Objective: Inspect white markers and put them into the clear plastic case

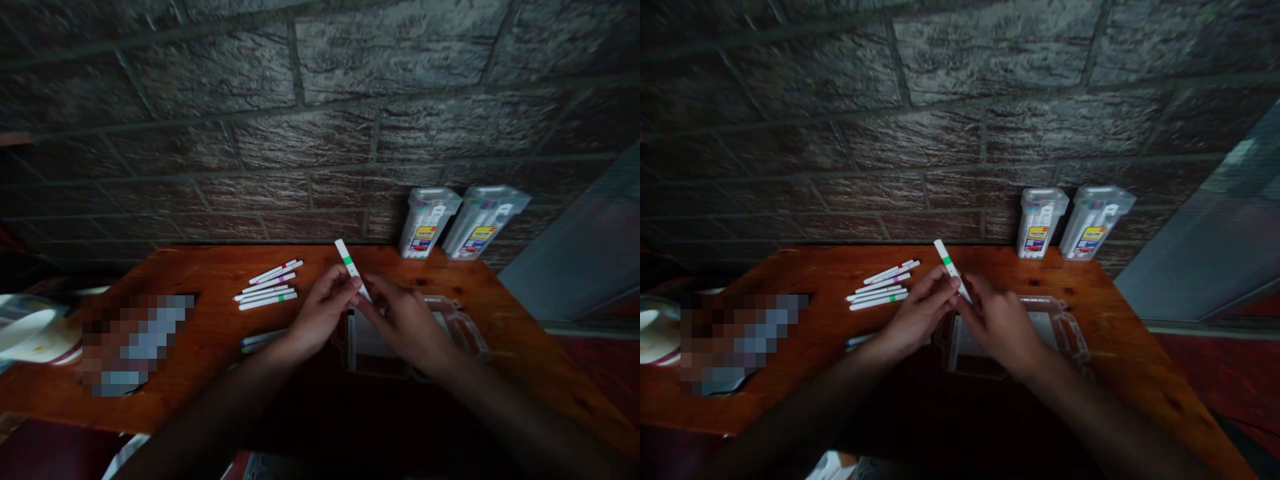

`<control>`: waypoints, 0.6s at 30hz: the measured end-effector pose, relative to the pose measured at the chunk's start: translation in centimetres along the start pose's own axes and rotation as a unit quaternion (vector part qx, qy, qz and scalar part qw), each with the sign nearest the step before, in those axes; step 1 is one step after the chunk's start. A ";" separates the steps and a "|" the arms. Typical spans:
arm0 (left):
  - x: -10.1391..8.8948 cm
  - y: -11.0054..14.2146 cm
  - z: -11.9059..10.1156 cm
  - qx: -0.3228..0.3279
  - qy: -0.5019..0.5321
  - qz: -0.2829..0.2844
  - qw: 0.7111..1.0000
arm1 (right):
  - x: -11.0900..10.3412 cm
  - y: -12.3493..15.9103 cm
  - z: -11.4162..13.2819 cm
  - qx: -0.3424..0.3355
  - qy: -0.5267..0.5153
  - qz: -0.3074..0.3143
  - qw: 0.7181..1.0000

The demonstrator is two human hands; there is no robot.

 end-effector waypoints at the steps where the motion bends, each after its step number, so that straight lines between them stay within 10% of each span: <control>1: -0.2 0.2 0.0 -0.001 -0.004 0.003 1.000 | 0.1 0.1 0.2 -0.008 0.009 -0.002 1.000; 18: -2.8 0.1 -0.9 -0.010 -0.115 0.036 0.993 | -2.7 -1.2 -3.0 0.156 -0.346 -0.006 0.925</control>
Point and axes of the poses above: each hand's wrist, its own y-axis away from the middle knuckle, its own x-axis out of the palm, z = x × y, the point moved 2 cm from there along -y, towards the middle knuckle, and after that the axes turned 3 degrees about x, right-handed, at the moved point
